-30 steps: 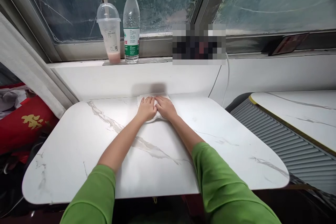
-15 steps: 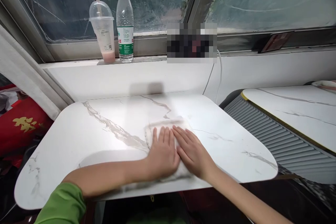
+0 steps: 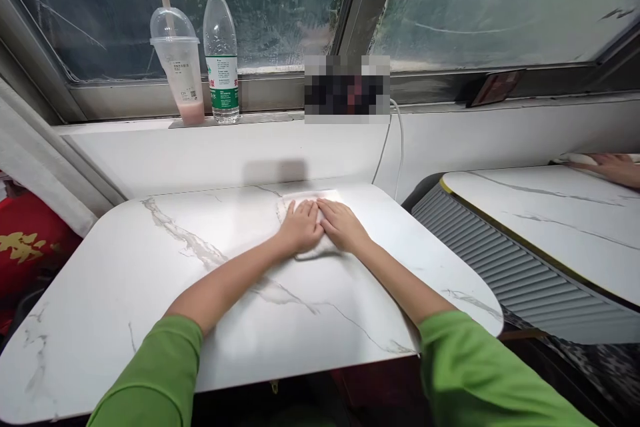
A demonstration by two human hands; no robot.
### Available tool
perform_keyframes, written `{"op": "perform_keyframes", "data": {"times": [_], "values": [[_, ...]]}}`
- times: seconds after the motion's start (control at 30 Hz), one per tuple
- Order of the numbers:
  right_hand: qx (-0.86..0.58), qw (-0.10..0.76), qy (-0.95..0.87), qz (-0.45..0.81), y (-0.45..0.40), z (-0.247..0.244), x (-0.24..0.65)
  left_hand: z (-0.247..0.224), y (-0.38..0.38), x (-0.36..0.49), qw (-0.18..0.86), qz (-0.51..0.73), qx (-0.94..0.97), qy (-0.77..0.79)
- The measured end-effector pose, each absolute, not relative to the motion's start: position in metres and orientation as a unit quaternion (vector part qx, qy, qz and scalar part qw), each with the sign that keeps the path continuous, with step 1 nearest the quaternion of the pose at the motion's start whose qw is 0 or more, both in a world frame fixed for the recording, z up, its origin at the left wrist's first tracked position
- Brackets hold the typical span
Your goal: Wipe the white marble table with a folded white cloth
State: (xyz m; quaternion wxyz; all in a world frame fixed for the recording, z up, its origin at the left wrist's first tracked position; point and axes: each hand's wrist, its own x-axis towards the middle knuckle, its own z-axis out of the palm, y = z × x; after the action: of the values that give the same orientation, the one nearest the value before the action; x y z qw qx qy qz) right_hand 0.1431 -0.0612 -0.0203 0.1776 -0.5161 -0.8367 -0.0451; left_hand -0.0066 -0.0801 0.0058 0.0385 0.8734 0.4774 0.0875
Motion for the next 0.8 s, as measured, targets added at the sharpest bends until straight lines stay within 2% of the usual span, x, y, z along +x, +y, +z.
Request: {"op": "perform_keyframes", "data": {"times": [0.13,0.23,0.43,0.57,0.67,0.8], "values": [[-0.525,0.167,-0.834,-0.027,-0.034,-0.014,0.129,0.003,-0.057,-0.011,0.037,0.111,0.846,0.52],[-0.515,0.16,-0.842,-0.031,-0.048,-0.015,0.135,0.002,-0.075,-0.009,0.034,0.11,0.845,0.522],[-0.428,0.197,-0.881,-0.038,-0.15,-0.023,0.192,0.006,-0.173,0.025,0.035,0.077,0.874,0.478],[-0.459,0.219,-0.86,-0.047,-0.205,-0.036,0.253,0.005,-0.216,0.067,0.019,0.114,0.916,0.384],[-0.491,0.227,-0.839,-0.055,-0.213,-0.042,0.289,0.005,-0.214,0.095,0.032,0.117,0.924,0.362],[-0.509,0.197,-0.835,-0.07,-0.183,-0.04,0.306,0.005,-0.182,0.114,0.054,0.13,0.922,0.362]]}}
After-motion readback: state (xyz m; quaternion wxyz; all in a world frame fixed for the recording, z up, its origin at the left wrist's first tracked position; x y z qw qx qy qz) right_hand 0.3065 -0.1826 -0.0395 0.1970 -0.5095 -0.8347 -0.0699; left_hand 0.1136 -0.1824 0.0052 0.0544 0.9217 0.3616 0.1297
